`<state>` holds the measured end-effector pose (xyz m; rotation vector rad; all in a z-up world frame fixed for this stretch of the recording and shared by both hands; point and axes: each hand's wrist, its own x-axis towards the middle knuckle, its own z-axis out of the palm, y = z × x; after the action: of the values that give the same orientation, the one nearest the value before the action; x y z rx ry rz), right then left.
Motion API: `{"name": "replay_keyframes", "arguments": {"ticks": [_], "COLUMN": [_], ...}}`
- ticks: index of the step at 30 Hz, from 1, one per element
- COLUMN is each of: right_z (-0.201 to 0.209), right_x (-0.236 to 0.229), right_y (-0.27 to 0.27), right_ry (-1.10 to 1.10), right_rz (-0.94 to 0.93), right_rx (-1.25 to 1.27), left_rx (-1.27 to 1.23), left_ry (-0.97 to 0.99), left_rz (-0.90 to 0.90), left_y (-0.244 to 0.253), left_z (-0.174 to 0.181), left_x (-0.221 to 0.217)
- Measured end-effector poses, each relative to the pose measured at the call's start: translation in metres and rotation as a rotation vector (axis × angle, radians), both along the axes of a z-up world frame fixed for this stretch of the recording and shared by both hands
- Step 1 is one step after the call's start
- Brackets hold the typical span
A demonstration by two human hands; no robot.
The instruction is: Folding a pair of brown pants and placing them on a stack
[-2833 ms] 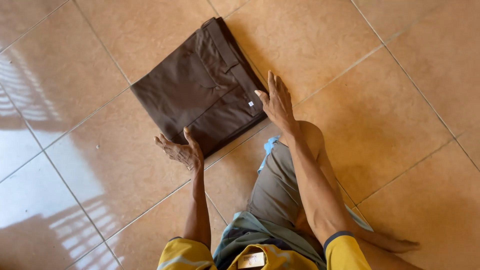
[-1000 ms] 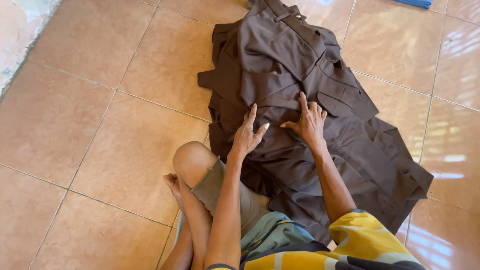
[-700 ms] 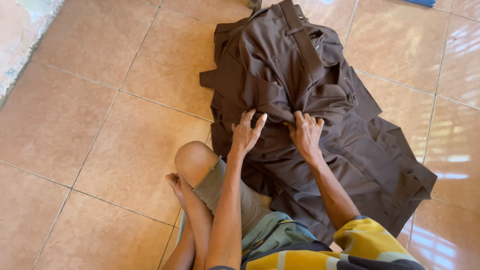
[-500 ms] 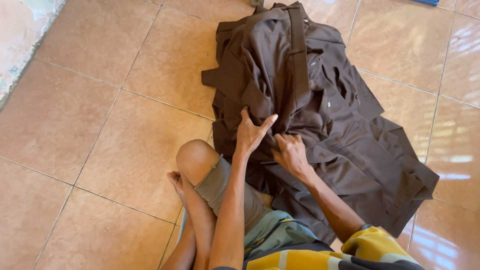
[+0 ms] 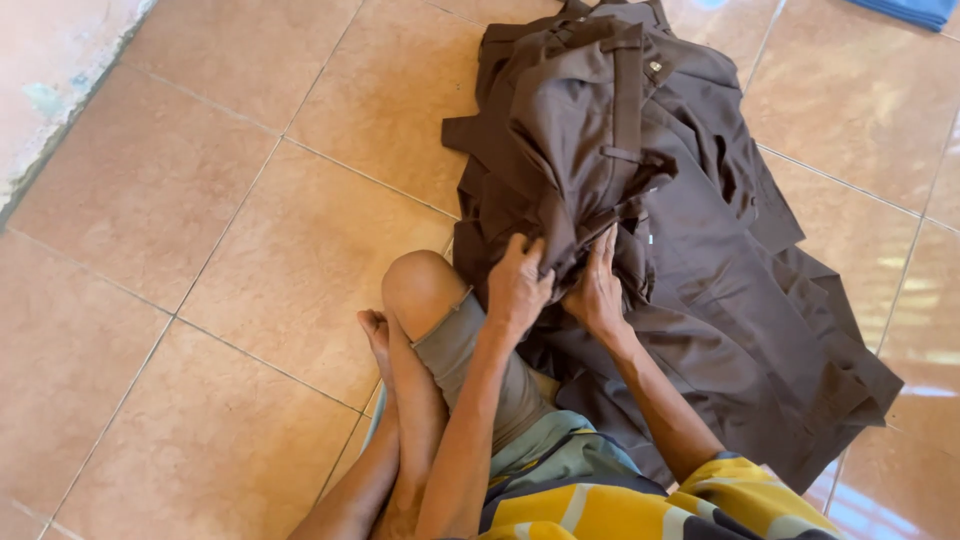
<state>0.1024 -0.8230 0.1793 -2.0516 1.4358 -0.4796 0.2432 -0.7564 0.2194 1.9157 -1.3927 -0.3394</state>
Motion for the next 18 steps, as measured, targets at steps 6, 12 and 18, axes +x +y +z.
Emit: {"name": "replay_keyframes", "arguments": {"ticks": [6,12,18], "right_z": [0.062,0.076,0.109], "right_x": [0.055,0.121,0.197], "right_y": [0.0,0.02,0.058], "right_ry": [-0.308,-0.787,-0.971], "right_rz": [-0.17,-0.022,0.385], "right_rx": [0.19,-0.089,-0.224], "left_rx": [-0.123,-0.503,-0.545], "left_ry": [-0.174,-0.235,-0.166], "left_rz": [0.043,0.273,0.467], "left_y": [0.011,0.046,0.118], "left_z": [-0.017,0.093,0.156], "left_x": [-0.004,0.035,0.075]}}
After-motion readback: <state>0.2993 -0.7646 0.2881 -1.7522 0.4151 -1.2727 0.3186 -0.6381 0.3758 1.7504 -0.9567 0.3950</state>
